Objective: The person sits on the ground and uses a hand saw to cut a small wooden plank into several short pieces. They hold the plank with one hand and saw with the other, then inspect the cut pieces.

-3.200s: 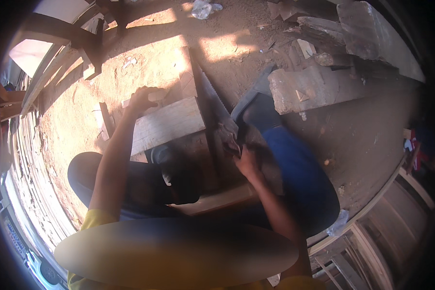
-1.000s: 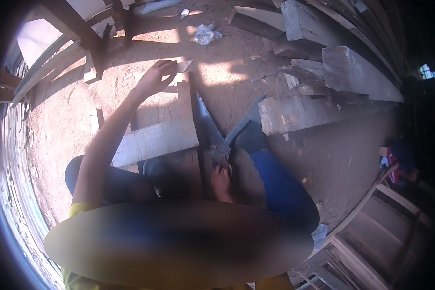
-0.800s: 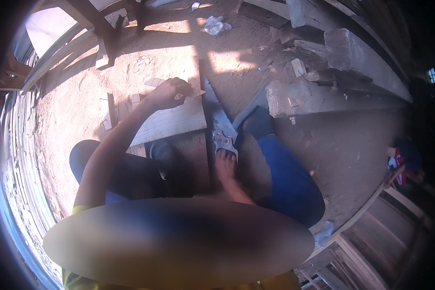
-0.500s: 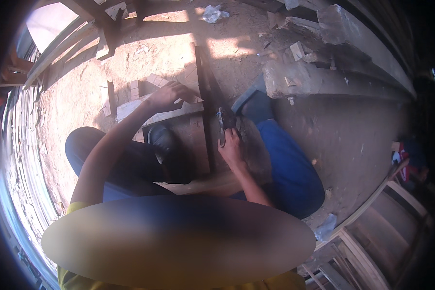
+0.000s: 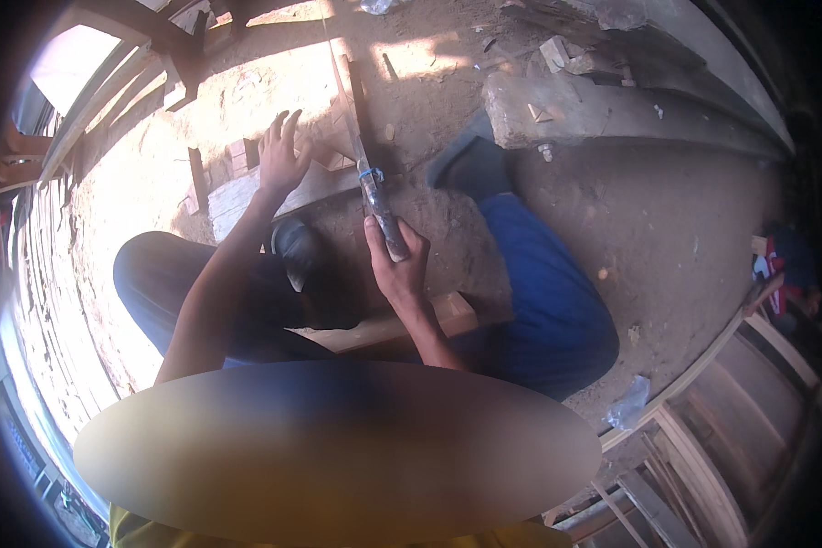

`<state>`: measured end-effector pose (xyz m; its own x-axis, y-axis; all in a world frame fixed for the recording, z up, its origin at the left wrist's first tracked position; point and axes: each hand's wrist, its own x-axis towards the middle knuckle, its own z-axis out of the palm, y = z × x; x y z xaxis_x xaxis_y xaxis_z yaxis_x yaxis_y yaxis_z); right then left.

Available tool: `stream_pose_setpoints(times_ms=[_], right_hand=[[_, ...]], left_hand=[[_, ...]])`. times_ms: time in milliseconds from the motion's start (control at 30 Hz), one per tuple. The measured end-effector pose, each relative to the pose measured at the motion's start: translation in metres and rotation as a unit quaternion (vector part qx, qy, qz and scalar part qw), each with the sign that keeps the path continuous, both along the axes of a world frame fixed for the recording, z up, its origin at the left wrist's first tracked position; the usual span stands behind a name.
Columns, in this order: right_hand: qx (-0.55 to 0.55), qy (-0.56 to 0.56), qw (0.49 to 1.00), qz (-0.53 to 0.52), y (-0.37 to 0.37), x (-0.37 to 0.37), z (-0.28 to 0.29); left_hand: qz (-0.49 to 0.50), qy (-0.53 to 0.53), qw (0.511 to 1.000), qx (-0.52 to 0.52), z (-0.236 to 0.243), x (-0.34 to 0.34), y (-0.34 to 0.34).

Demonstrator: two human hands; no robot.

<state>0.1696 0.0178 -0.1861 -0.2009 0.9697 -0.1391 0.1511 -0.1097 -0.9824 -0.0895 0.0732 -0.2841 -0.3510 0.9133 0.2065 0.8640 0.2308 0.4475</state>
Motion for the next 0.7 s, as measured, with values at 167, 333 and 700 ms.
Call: stream_pose_setpoints(times_ms=[167,333,700], right_hand=[[0.004,-0.009,1.000,-0.013,-0.014,0.009,-0.032],[-0.021,-0.029,0.999,-0.001,-0.013,0.012,-0.054],[-0.061,0.004,0.998,-0.013,-0.009,0.007,-0.057]], left_hand=[[0.407,-0.132,0.903,-0.031,-0.029,0.012,0.023],[0.435,-0.195,0.871,-0.120,-0.020,0.011,0.052],[0.107,-0.209,0.855,-0.463,-0.071,-0.077,0.058]])
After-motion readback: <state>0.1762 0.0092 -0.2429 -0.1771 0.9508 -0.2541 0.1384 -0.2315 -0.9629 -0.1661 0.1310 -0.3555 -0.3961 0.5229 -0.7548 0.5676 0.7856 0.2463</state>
